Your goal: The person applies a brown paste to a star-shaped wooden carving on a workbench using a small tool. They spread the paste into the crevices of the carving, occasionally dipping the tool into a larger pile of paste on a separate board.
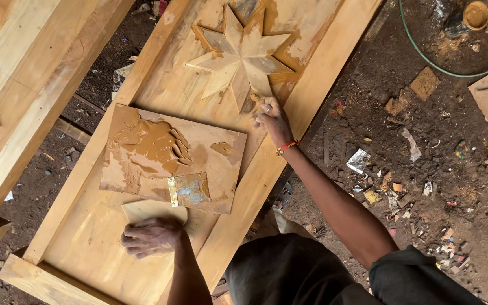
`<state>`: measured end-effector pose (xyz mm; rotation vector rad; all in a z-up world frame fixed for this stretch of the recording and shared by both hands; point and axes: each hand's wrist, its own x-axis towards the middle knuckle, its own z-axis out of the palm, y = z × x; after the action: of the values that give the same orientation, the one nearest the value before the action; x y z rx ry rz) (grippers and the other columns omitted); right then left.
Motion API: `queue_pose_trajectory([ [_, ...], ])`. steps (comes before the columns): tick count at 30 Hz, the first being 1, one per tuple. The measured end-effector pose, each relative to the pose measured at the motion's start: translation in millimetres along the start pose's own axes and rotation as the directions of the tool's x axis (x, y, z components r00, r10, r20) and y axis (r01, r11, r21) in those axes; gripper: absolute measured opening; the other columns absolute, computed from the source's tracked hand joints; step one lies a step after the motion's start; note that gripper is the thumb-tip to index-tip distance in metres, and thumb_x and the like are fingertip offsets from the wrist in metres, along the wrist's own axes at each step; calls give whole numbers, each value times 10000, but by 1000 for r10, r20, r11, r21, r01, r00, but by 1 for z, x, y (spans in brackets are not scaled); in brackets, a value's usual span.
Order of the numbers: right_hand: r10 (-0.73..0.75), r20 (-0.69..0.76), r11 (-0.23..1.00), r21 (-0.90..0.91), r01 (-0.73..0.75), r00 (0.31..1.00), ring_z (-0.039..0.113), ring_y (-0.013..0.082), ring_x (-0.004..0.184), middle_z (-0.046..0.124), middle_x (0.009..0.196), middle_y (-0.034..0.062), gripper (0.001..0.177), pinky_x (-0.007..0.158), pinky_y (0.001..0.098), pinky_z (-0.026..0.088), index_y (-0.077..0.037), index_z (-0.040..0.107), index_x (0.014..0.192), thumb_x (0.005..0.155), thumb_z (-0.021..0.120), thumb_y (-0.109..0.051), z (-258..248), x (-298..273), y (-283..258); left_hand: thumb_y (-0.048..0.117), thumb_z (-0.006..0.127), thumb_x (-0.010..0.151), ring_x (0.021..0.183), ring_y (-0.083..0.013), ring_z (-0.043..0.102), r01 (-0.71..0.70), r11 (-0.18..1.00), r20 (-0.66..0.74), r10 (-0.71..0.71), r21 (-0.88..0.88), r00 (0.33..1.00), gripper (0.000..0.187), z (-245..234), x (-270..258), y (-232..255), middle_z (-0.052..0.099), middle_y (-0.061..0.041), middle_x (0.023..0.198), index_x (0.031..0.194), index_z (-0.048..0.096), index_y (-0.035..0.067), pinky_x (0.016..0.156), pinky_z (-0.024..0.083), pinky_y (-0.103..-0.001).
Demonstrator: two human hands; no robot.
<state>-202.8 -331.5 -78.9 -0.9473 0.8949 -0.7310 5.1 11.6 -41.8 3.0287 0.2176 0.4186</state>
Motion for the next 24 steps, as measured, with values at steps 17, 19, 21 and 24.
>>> queue_pose_trajectory([
  [17, -224, -101, 632, -772, 66, 969, 688, 332, 990, 670, 1201, 204, 263, 861, 412, 557, -26, 575, 1123, 862, 608, -25, 42, -9, -25, 234, 465, 1120, 1043, -307, 496, -11, 1000, -14, 11, 2, 1000, 175, -4, 3, 4, 517, -104, 1202, 1114, 555, 84, 841, 405, -472],
  [19, -215, -87, 623, -779, 68, 973, 666, 328, 1014, 663, 1197, 212, 331, 894, 410, 538, -23, 564, 1182, 853, 594, -21, 40, 0, -28, 235, 463, 1121, 1040, -307, 497, -14, 1000, -8, 14, 5, 1000, 177, -4, 2, 5, 516, -106, 1203, 1117, 555, 83, 835, 404, -470],
  [21, -249, -50, 592, -798, 111, 967, 641, 317, 1057, 664, 1238, 210, 454, 917, 409, 510, -24, 543, 1295, 841, 564, -9, 43, 2, -27, 231, 460, 1129, 1044, -307, 498, -7, 1000, 4, 7, -5, 1000, 175, -4, 3, 5, 516, -104, 1205, 1120, 554, 83, 838, 404, -468],
  [24, -317, 15, 510, -840, 184, 948, 656, 321, 1102, 707, 1193, 211, 242, 930, 413, 528, -22, 593, 1136, 898, 562, 4, 49, -9, -21, 231, 461, 1138, 1039, -305, 498, -14, 1000, 3, 14, 11, 1000, 170, -3, 2, 3, 516, -103, 1208, 1125, 551, 88, 836, 407, -470],
])
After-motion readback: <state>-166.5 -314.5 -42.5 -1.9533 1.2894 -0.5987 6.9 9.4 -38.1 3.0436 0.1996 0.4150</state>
